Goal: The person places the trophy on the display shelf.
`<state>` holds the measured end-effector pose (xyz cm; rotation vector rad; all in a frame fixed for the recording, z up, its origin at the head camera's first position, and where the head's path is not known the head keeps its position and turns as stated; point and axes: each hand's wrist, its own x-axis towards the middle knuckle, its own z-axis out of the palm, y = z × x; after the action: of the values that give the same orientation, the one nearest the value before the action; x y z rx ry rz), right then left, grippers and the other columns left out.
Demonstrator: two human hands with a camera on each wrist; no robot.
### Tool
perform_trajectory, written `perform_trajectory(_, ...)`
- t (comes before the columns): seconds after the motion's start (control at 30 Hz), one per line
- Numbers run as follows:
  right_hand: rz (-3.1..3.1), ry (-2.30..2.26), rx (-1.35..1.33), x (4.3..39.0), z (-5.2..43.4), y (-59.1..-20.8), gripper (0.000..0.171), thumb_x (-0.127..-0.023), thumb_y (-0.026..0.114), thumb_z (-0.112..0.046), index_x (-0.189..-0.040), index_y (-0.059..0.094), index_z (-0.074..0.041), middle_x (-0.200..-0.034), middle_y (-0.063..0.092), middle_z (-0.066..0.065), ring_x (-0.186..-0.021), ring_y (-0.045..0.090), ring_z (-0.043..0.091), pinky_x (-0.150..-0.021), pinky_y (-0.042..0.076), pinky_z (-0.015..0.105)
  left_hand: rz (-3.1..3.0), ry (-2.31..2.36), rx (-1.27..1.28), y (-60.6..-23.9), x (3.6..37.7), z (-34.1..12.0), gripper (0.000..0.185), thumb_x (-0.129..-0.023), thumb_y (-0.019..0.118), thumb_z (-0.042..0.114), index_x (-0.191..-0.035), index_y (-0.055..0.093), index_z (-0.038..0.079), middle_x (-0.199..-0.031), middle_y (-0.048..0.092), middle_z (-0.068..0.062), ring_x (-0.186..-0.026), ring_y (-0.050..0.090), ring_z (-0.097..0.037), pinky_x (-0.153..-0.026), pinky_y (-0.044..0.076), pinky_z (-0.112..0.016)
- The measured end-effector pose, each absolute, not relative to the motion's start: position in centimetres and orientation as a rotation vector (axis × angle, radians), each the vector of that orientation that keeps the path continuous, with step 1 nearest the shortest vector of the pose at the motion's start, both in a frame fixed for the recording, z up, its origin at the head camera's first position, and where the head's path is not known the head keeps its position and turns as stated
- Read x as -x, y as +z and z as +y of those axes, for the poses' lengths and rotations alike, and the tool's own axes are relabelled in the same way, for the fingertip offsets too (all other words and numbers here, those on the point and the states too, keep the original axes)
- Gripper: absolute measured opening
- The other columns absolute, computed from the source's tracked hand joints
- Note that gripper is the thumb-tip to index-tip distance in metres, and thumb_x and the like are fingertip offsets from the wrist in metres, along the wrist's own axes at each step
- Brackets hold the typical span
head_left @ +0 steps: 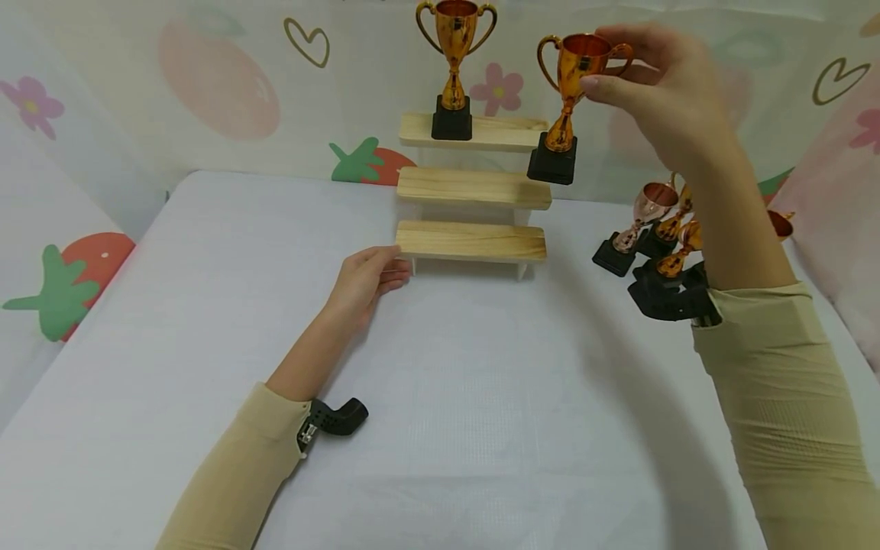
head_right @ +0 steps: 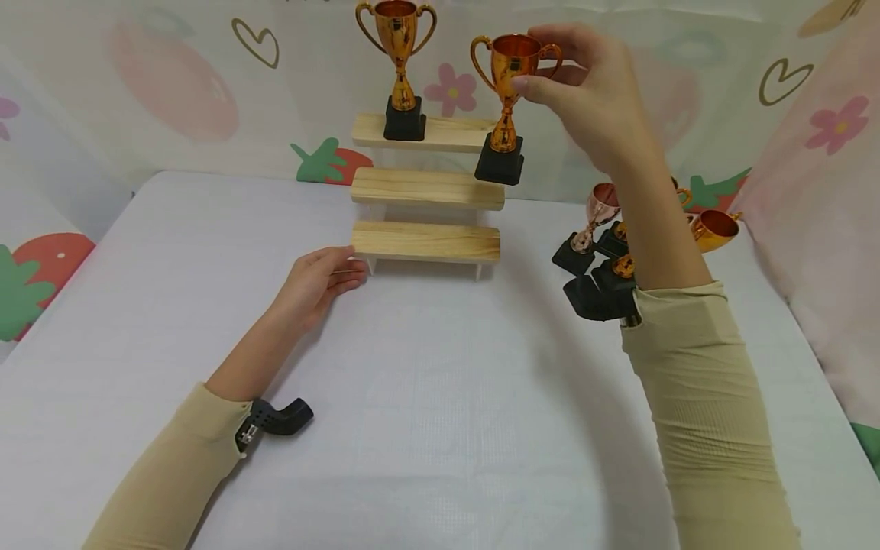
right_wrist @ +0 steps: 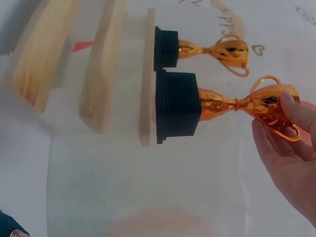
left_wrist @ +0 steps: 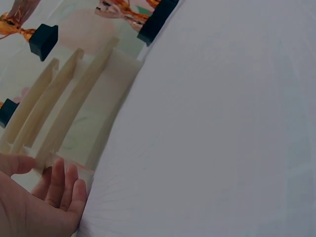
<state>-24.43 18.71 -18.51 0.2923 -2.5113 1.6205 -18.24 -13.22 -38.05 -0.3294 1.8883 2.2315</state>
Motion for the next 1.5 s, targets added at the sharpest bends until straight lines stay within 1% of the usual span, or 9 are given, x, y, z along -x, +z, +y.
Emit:
perform_trajectory(0.27, -2.502, 1.61, -0.363, 26.0, 17.3, -18.0, 0.053, -0.102, 0.068, -0.009, -0.153, 0.054, -0.013, -0.151, 0.054, 0.008, -0.134, 0.061, 0.02, -0.115, 0.047, 0.026, 1.894, 2.227, 0.324, -38.2, 18.2, -13.2, 0.034, -0.111, 0.052, 0.016, -0.134, 0.056, -0.01, -0.089, 0.069, 0.001, -0.083, 0.068, -0.008, -0.082, 0.058, -0.017)
perform_trajectory(0.43, -2.463, 1.625, -0.432, 26.9, 16.5, -17.8, 0.05, -0.103, 0.066, -0.007, -0.151, 0.056, -0.012, -0.147, 0.055, 0.008, -0.13, 0.061, 0.022, -0.113, 0.049, 0.027, 1.896, 2.229, 0.319, -38.2, 18.1, -13.1, 0.035, -0.111, 0.052, 0.015, -0.135, 0.056, -0.01, -0.089, 0.069, 0.001, -0.083, 0.068, -0.008, -0.082, 0.058, -0.017)
perform_trajectory(0.67, -2.439, 1.639, -0.489, 27.9, 15.9, -17.6, 0.05, -0.103, 0.064, -0.006, -0.152, 0.055, -0.016, -0.152, 0.054, 0.008, -0.13, 0.058, 0.024, -0.113, 0.05, 0.028, 1.907, 2.22, 0.304, -38.4, 18.2, -13.1, 0.035, -0.111, 0.052, 0.015, -0.135, 0.056, -0.011, -0.089, 0.069, 0.001, -0.084, 0.068, -0.008, -0.083, 0.058, -0.017)
perform_trajectory(0.9, -2.418, 1.662, -0.504, 29.0, 15.9, -17.8, 0.047, -0.104, 0.062, -0.005, -0.15, 0.057, -0.015, -0.147, 0.056, 0.006, -0.127, 0.06, 0.024, -0.112, 0.051, 0.029, 1.915, 2.22, 0.305, -38.4, 18.2, -13.1, 0.037, -0.111, 0.052, 0.015, -0.136, 0.056, -0.011, -0.09, 0.069, 0.001, -0.084, 0.069, -0.008, -0.083, 0.059, -0.017)
perform_trajectory(1.23, -2.461, 1.637, -0.447, 30.4, 15.1, -18.3, 0.05, -0.105, 0.059, -0.006, -0.153, 0.053, -0.017, -0.152, 0.053, 0.008, -0.129, 0.058, 0.022, -0.115, 0.048, 0.027, 1.923, 2.208, 0.302, -38.1, 18.1, -13.3, 0.04, -0.111, 0.052, 0.016, -0.139, 0.054, -0.013, -0.091, 0.068, 0.001, -0.084, 0.068, -0.007, -0.084, 0.059, -0.017)
perform_trajectory(1.4, -2.46, 1.646, -0.465, 31.0, 15.0, -18.6, 0.049, -0.106, 0.058, -0.006, -0.154, 0.052, -0.016, -0.15, 0.053, 0.008, -0.131, 0.057, 0.024, -0.116, 0.047, 0.028, 1.922, 2.209, 0.3, -38.1, 18.1, -13.3, 0.038, -0.111, 0.052, 0.016, -0.137, 0.055, -0.012, -0.091, 0.068, 0.001, -0.085, 0.069, -0.008, -0.084, 0.058, -0.017)
perform_trajectory(1.5, -2.464, 1.654, -0.45, 31.2, 14.9, -18.7, 0.049, -0.106, 0.057, -0.006, -0.154, 0.052, -0.015, -0.15, 0.053, 0.008, -0.131, 0.057, 0.024, -0.116, 0.047, 0.028, 1.922, 2.209, 0.297, -38.1, 18.1, -13.3, 0.037, -0.111, 0.052, 0.016, -0.137, 0.055, -0.011, -0.092, 0.068, 0.0, -0.086, 0.069, -0.008, -0.085, 0.058, -0.017)
